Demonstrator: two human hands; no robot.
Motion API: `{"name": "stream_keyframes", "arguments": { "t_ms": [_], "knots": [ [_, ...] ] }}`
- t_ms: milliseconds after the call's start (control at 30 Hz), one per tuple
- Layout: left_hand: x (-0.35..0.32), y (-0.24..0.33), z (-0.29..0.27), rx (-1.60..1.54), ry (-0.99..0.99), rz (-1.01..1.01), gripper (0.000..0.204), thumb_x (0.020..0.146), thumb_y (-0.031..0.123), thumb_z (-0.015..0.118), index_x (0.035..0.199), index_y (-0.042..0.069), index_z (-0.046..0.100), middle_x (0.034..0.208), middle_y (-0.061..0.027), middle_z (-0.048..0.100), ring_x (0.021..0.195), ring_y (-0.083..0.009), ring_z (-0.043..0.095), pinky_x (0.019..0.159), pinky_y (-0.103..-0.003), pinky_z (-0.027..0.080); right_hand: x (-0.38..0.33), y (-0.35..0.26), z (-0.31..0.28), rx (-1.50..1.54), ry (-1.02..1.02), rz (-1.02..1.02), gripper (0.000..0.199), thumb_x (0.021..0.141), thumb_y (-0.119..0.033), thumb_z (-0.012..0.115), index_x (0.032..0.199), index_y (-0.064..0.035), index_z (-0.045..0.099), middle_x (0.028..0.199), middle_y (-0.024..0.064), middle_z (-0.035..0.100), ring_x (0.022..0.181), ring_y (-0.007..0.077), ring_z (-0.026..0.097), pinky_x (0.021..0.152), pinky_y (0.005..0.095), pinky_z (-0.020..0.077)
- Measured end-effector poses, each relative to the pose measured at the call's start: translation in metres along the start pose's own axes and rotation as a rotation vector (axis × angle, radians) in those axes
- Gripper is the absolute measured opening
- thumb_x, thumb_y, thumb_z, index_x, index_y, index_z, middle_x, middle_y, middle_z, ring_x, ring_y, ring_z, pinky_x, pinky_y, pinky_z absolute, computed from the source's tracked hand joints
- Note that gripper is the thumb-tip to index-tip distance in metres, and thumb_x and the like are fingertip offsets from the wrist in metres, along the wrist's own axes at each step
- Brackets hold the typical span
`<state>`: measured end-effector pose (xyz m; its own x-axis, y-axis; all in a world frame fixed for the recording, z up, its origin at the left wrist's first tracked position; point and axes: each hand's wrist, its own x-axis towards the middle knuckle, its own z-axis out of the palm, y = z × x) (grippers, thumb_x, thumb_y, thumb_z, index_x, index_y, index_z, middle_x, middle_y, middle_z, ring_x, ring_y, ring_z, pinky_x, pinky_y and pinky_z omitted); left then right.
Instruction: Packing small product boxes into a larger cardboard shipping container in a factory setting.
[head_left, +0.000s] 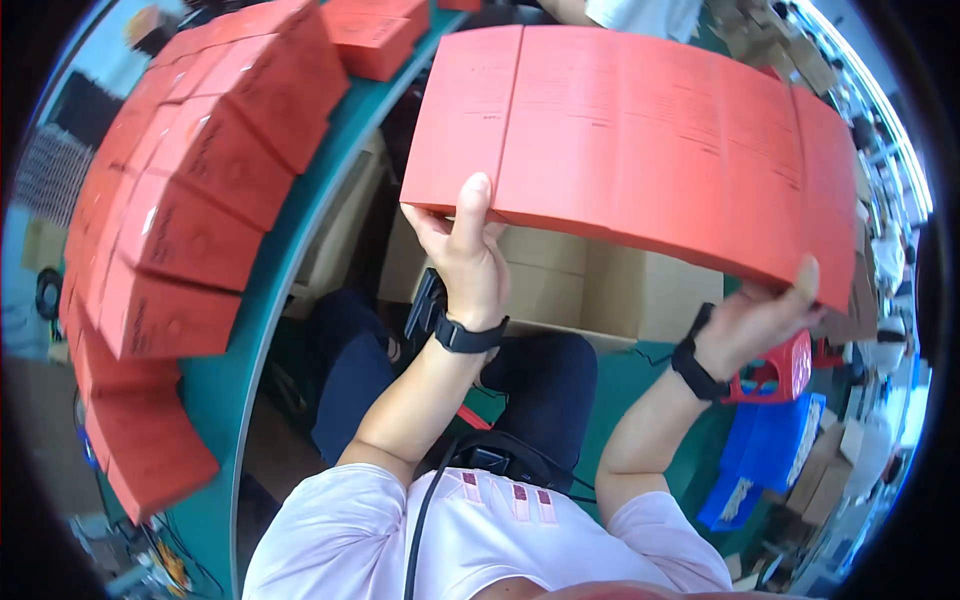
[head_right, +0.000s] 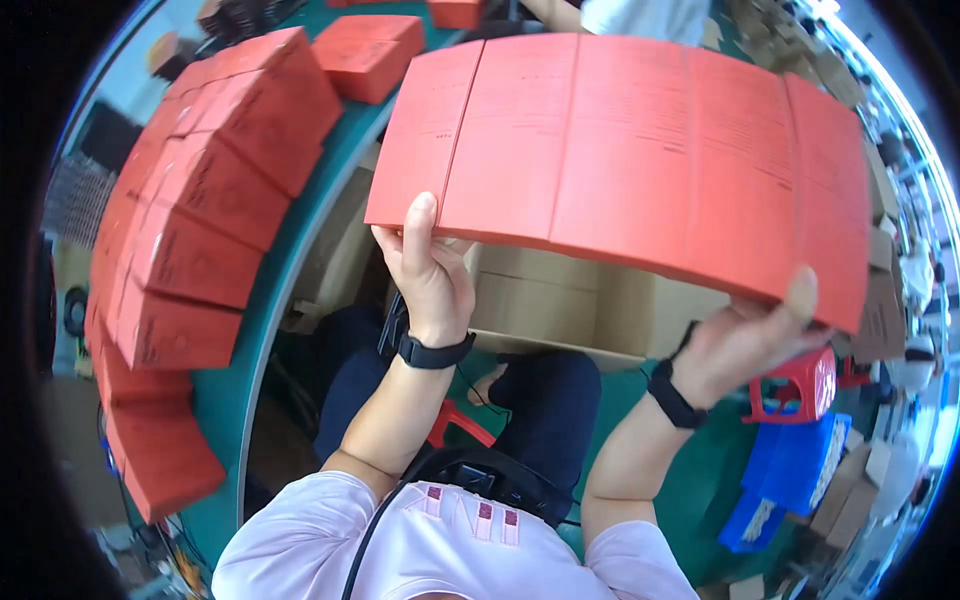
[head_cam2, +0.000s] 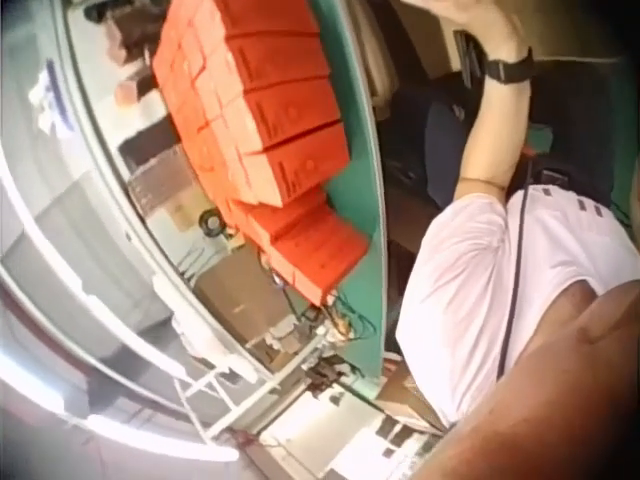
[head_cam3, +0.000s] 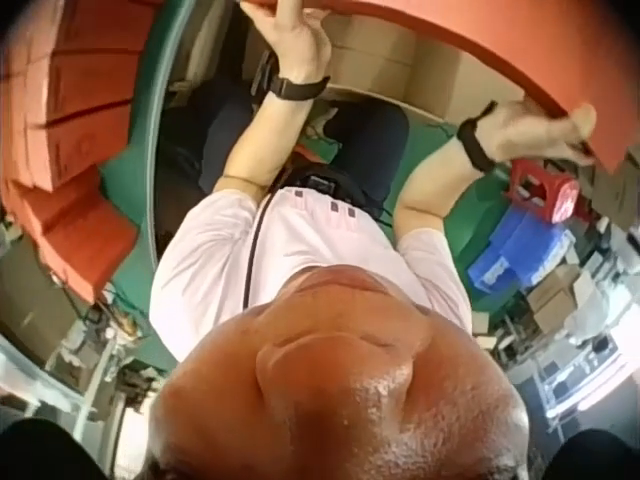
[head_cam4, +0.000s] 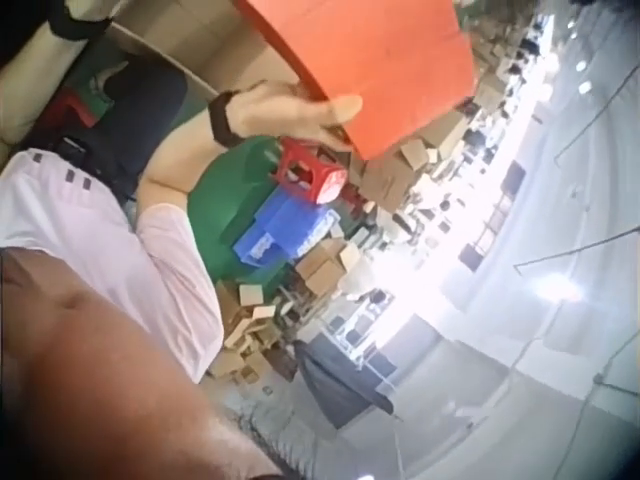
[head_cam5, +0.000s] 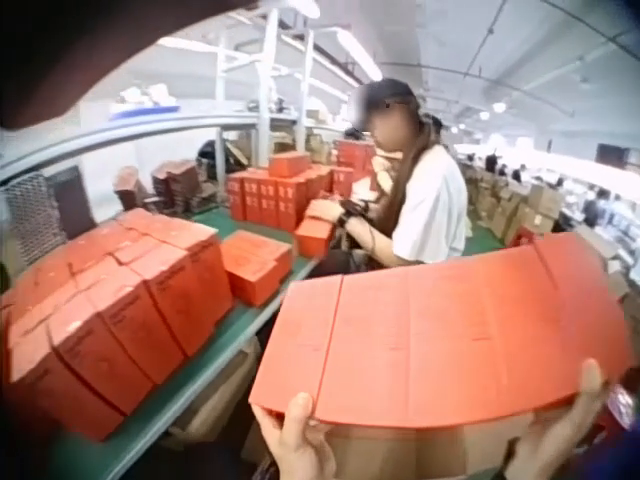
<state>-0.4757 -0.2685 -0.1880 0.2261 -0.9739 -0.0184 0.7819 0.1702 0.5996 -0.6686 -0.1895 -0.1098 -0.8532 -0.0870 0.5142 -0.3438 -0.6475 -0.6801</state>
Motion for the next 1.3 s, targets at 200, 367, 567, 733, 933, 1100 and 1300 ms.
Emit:
{"name": "stream_keyframes", "arguments": {
  "t_ms": [200,367,567,733,933,1100,1300],
  "knots": [
    [-0.015,0.092,0.006,-0.111,-0.073,0.311,0.053,0.083,0.012,0.07,0.126,0.006,0.04,0.12,-0.0079,0.049,0.107,-0.015,0.051,0.092,-0.03,0.043,-0.01,-0.064,0.036,0.247,-0.037,0.099,0.055,0.081,-0.029,0.067,0.123,0.0038,0.054,0.124,0.0159,0.059,0.111,0.0283,0.057,0.098,0.0396,0.0432],
    [-0.039,0.172,-0.007,-0.113,-0.059,0.56,0.058,0.082,0.012,0.069,0.13,0.005,0.038,0.124,-0.0078,0.048,0.11,-0.0153,0.05,0.097,-0.032,0.039,-0.031,-0.102,0.063,0.46,-0.144,0.195,0.06,0.076,-0.028,0.066,0.124,0.0061,0.053,0.129,0.0206,0.056,0.116,0.0306,0.056,0.102,0.0429,0.0422],
    [-0.081,0.252,-0.051,-0.131,-0.042,0.777,0.06,0.082,0.009,0.068,0.133,0.004,0.037,0.128,-0.0087,0.047,0.114,-0.0163,0.049,0.1,-0.033,0.038,-0.083,-0.138,0.107,0.75,-0.28,0.241,0.051,0.072,-0.021,0.07,0.114,0.0056,0.061,0.124,0.0203,0.059,0.117,0.0316,0.057,0.101,0.0439,0.0449],
    [-0.109,0.31,-0.126,1.093,0.287,1.748,0.045,0.088,0.005,0.061,0.129,0.003,0.041,0.126,-0.0079,0.048,0.111,-0.0148,0.05,0.098,-0.031,0.038,-0.154,-0.186,0.126,0.984,-0.338,0.338,0.045,0.067,-0.008,0.077,0.108,0.004,0.064,0.117,0.0196,0.062,0.109,0.0285,0.063,0.094,0.0408,0.0519],
    [-0.216,0.393,-0.15,-0.075,-0.049,1.271,0.024,0.094,0.007,0.057,0.117,0.004,0.052,0.119,-0.0057,0.058,0.107,-0.0137,0.06,0.089,-0.025,0.051,-0.223,-0.202,0.139,0.725,-0.712,-0.336,0.043,0.068,0.001,0.076,0.108,0.0034,0.061,0.115,0.0179,0.064,0.098,0.027,0.067,0.086,0.0375,0.0565],
    [-0.304,0.44,-0.187,0.041,-0.13,1.286,0.019,0.096,0.018,0.055,0.109,0.004,0.059,0.114,-0.0079,0.066,0.102,-0.0162,0.065,0.087,-0.031,0.055,-0.269,-0.235,0.15,0.573,-0.875,-0.676,0.054,0.07,0.007,0.078,0.118,-0.0009,0.054,0.11,0.0155,0.066,0.089,0.0287,0.069,0.08,0.0366,0.0587],
    [-0.378,0.44,-0.196,0.272,0.573,1.444,0.032,0.093,0.032,0.058,0.112,0.006,0.058,0.101,-0.0042,0.064,0.085,-0.0157,0.06,0.083,-0.035,0.052,-0.386,-0.299,0.107,1.177,-1.036,0.09,0.041,0.09,-0.004,0.062,0.129,-0.0093,0.049,0.123,0.0109,0.053,0.105,0.0229,0.062,0.087,0.0354,0.0547]
  ]
}}
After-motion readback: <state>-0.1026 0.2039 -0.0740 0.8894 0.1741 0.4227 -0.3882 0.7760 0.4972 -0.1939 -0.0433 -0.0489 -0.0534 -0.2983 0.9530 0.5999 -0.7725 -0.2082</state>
